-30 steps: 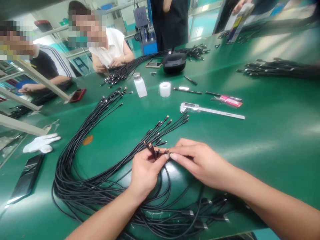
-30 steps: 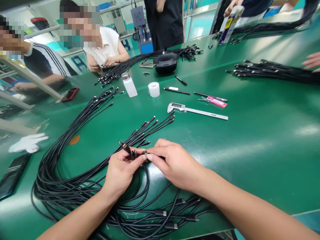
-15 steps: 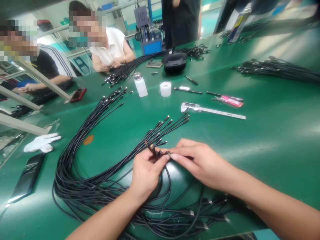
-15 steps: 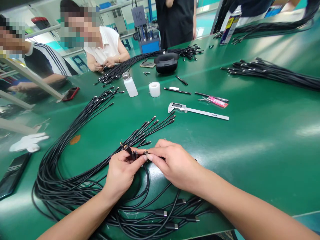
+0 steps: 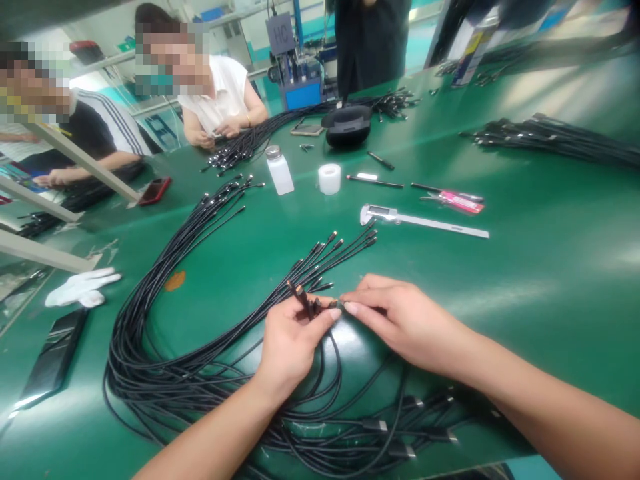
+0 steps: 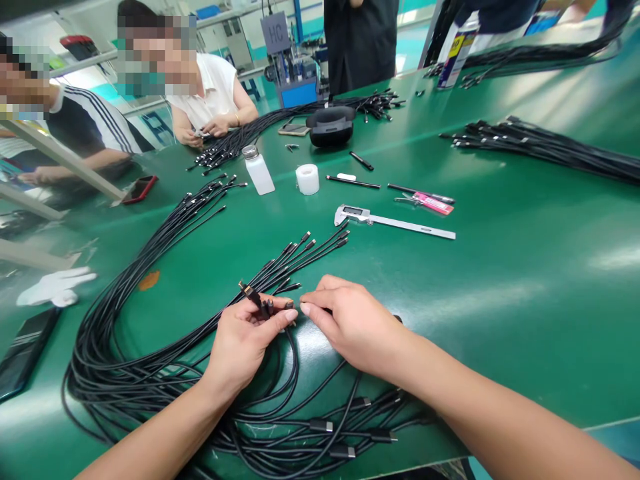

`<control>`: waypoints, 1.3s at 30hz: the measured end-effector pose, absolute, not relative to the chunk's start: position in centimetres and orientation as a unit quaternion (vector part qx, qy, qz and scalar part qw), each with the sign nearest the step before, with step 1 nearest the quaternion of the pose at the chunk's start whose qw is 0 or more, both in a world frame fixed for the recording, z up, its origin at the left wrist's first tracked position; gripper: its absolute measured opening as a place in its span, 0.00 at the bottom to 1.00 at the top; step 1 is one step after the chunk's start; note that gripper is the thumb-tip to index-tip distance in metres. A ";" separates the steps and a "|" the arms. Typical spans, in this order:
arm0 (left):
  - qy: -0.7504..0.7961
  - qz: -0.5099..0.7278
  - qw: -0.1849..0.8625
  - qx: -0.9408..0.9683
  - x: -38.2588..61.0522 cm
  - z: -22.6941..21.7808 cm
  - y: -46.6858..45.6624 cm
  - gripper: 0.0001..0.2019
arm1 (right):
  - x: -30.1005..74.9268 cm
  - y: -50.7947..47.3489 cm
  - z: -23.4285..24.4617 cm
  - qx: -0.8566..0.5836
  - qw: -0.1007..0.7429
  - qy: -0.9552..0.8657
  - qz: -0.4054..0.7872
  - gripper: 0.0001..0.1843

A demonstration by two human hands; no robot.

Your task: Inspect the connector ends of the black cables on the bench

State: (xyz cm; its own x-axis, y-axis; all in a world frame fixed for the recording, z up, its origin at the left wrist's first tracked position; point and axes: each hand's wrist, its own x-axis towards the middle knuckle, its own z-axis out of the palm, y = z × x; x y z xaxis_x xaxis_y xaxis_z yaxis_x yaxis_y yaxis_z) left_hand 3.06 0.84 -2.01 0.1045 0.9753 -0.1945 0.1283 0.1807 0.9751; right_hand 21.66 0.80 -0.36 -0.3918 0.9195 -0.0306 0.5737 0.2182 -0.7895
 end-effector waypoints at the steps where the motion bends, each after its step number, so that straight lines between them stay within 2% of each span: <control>1: 0.547 0.388 0.551 0.497 3.0 -2.2 0.9 0.09 | 21.8 0.8 -0.3 -0.504 0.227 -0.746 0.372 0.17; 10: 0.526 0.382 0.613 0.449 3.1 -2.5 0.9 0.13 | 21.8 0.8 0.1 -0.484 0.247 -0.741 0.395 0.16; 31: 0.516 0.364 0.610 0.480 3.1 -2.1 0.9 0.12 | 21.9 1.1 0.2 -0.490 0.248 -0.737 0.393 0.17; 39: 0.517 0.380 0.625 0.444 3.0 -2.4 0.9 0.16 | 22.1 0.9 0.2 -0.543 0.263 -0.709 0.366 0.10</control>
